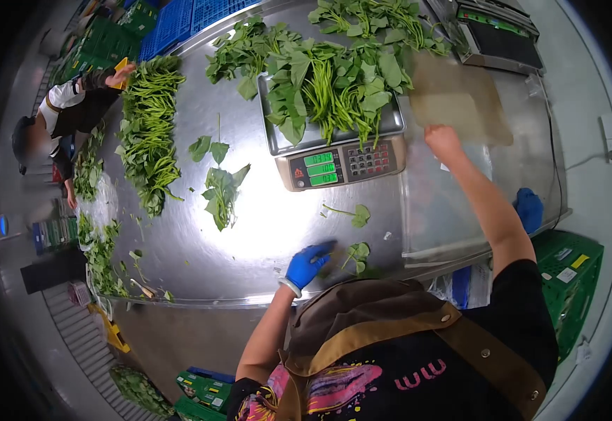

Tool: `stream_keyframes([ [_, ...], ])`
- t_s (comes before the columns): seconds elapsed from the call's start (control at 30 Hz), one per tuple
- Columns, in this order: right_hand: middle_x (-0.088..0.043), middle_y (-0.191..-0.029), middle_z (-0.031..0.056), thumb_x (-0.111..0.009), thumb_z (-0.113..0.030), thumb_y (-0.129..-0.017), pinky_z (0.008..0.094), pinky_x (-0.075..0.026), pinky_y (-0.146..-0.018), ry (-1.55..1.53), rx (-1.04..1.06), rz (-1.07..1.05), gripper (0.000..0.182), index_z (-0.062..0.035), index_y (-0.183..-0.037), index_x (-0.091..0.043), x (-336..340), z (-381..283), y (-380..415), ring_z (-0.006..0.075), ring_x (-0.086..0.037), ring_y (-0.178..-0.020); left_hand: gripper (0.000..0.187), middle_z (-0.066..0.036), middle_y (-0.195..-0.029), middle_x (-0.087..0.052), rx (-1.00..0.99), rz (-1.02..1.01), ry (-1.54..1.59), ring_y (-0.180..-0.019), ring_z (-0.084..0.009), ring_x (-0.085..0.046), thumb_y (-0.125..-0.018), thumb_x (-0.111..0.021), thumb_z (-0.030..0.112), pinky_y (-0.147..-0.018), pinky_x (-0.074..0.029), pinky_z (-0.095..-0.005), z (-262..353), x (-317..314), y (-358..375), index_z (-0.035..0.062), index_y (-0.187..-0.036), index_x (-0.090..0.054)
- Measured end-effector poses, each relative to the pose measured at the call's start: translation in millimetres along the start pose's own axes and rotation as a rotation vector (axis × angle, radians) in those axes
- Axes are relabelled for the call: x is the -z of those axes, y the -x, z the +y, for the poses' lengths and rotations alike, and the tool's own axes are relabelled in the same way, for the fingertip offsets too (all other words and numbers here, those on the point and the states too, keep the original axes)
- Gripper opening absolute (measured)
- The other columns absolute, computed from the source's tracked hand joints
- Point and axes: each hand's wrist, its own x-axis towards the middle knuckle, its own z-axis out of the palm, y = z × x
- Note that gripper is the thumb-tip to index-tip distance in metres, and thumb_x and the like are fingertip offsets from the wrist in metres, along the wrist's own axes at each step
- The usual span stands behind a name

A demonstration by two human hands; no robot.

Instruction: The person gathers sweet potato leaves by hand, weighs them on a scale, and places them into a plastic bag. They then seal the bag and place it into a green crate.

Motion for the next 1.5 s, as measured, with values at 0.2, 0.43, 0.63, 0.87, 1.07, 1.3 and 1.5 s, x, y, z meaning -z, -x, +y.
stream_keyframes([
  [0.2, -0.067, -0.077, 0.0145, -0.061, -0.007, -0.071, 0.0416, -0.054, -0.067, -0.122, 0.043, -0.312, 0.011, -0.0060, -0.078, -0.069, 38, -51, 65, 0.0301, -0.067, -0.078, 0.018, -0.013, -0.095, -0.068, -0.261, 0.459, 0.021, -0.089, -0.0244, -0.066, -0.087, -0.063, 0.011, -0.080, -0.050, -0.0315, 79, 42, -77, 0.0023, -0.102, -0.068],
  [0.43, -0.066, -0.086, 0.0115, -0.061, -0.020, -0.083, 0.0414, -0.053, -0.067, -0.433, 0.079, -0.219, 0.016, -0.0061, -0.089, -0.064, 120, -100, 36, 0.0296, -0.066, -0.079, 0.028, -0.013, -0.081, -0.062, -0.367, 0.907, -0.340, -0.073, -0.0262, -0.060, -0.082, -0.070, 0.028, -0.068, -0.047, -0.0362, 199, 87, -223, 0.0020, -0.092, -0.063],
  [0.63, -0.065, -0.088, 0.0100, -0.061, -0.020, -0.085, 0.0383, -0.052, -0.069, -0.601, 0.060, 0.158, 0.016, -0.0056, -0.091, -0.060, 137, -98, -16, 0.0271, -0.063, -0.083, 0.032, -0.016, -0.078, -0.057, -0.343, 0.901, -0.221, -0.074, -0.0352, -0.055, -0.080, -0.068, 0.032, -0.068, -0.044, -0.0423, 191, 98, -257, 0.0011, -0.079, -0.058],
  [0.87, -0.063, -0.107, 0.0112, -0.060, -0.007, -0.075, 0.0373, -0.047, -0.087, -0.631, 0.155, 0.645, 0.023, -0.0016, -0.097, -0.064, 156, -110, -109, 0.0271, -0.058, -0.101, 0.033, -0.007, -0.109, -0.061, -0.283, 0.479, 0.743, -0.096, -0.0149, -0.054, -0.090, -0.059, 0.015, -0.087, -0.042, -0.0278, 197, 134, -226, -0.0007, -0.119, -0.054],
  [1.07, -0.054, -0.124, 0.0152, -0.057, -0.005, -0.076, 0.0407, -0.038, -0.102, -0.503, 0.133, 0.386, 0.030, 0.0008, -0.105, -0.062, 117, -119, -129, 0.0304, -0.047, -0.119, 0.020, -0.006, -0.097, -0.064, -0.495, 0.760, 0.965, -0.083, -0.0147, -0.059, -0.095, -0.049, 0.021, -0.075, -0.046, -0.0282, 174, 189, -194, 0.0058, -0.104, -0.059],
  [1.3, -0.058, -0.114, 0.0135, -0.059, -0.007, -0.079, 0.0429, -0.041, -0.098, -0.716, 0.135, 0.516, 0.028, -0.0003, -0.106, -0.060, 149, -142, -93, 0.0314, -0.052, -0.111, 0.043, -0.011, -0.133, -0.047, -0.430, 1.275, 0.623, -0.115, -0.0190, -0.049, -0.095, -0.046, 0.011, -0.101, -0.036, -0.0339, 131, 186, -59, -0.0018, -0.136, -0.039],
  [1.5, -0.064, -0.104, 0.0100, -0.066, -0.027, -0.084, 0.0365, -0.050, -0.077, -1.473, 0.198, -0.220, 0.036, -0.0053, -0.112, -0.060, 124, -297, -17, 0.0241, -0.064, -0.085, 0.037, -0.007, -0.120, -0.052, 0.113, 1.114, 0.745, -0.104, -0.0164, -0.048, -0.093, -0.054, 0.011, -0.093, -0.039, -0.0326, 0, 60, 4, -0.0038, -0.126, -0.047],
])
